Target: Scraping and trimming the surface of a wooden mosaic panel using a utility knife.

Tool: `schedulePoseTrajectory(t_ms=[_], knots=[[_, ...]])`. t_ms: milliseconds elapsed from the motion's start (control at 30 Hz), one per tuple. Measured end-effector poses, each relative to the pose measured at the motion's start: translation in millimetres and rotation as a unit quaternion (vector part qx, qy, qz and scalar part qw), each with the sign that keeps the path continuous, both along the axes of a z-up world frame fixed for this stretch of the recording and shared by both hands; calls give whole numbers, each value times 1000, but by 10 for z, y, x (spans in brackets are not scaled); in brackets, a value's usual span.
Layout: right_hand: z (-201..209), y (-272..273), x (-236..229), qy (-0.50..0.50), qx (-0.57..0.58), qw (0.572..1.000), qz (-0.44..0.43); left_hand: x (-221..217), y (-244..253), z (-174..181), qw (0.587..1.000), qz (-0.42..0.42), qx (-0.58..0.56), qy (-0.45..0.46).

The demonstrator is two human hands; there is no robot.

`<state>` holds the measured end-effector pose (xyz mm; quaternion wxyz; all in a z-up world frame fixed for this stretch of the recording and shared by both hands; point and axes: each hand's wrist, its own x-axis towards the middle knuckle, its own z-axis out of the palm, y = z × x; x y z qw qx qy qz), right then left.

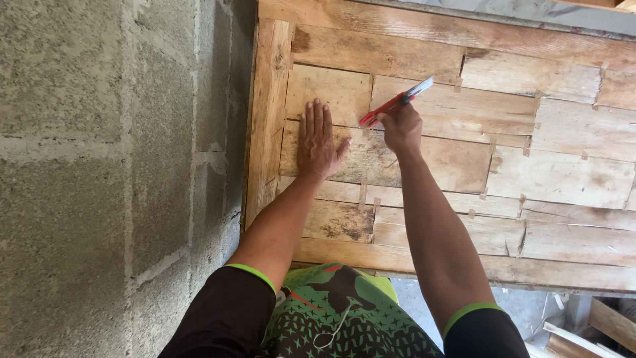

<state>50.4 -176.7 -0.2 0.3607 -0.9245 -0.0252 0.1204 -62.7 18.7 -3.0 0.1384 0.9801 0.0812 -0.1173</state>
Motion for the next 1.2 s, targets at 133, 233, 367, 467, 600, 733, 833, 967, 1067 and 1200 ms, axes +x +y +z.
schedulePoseTrajectory(t_ms=[133,233,367,467,600,733,833,967,1067,1200], knots=[[123,-56,-128,-66,113,983,-126,72,51,-80,1000,-9,6,-15],[132,-219,-235,-74,124,982,-121,112,16,-7,999,-33,12,-4],[-138,-506,-271,-117,265,943,-162,67,-204,57,995,-102,5,0],[-84,-665,-337,-136,272,932,-198,-72,-513,105,972,-221,-72,-41],[148,-817,-374,-128,208,938,-245,-216,-799,108,881,-437,-165,-70],[-45,-1121,-443,-135,225,931,-253,-258,-739,88,959,-233,-155,46],[-27,-1137,-559,-149,243,922,-264,-275,-825,-135,994,-73,35,-74],[107,-1084,-774,-112,245,928,-258,-401,-989,-65,951,-272,-120,-83],[173,-1096,-875,-98,234,931,-264,-521,-1005,50,931,-318,-165,-76],[204,-1131,-987,-111,225,935,-252,-621,-1060,37,994,-86,-6,-65]])
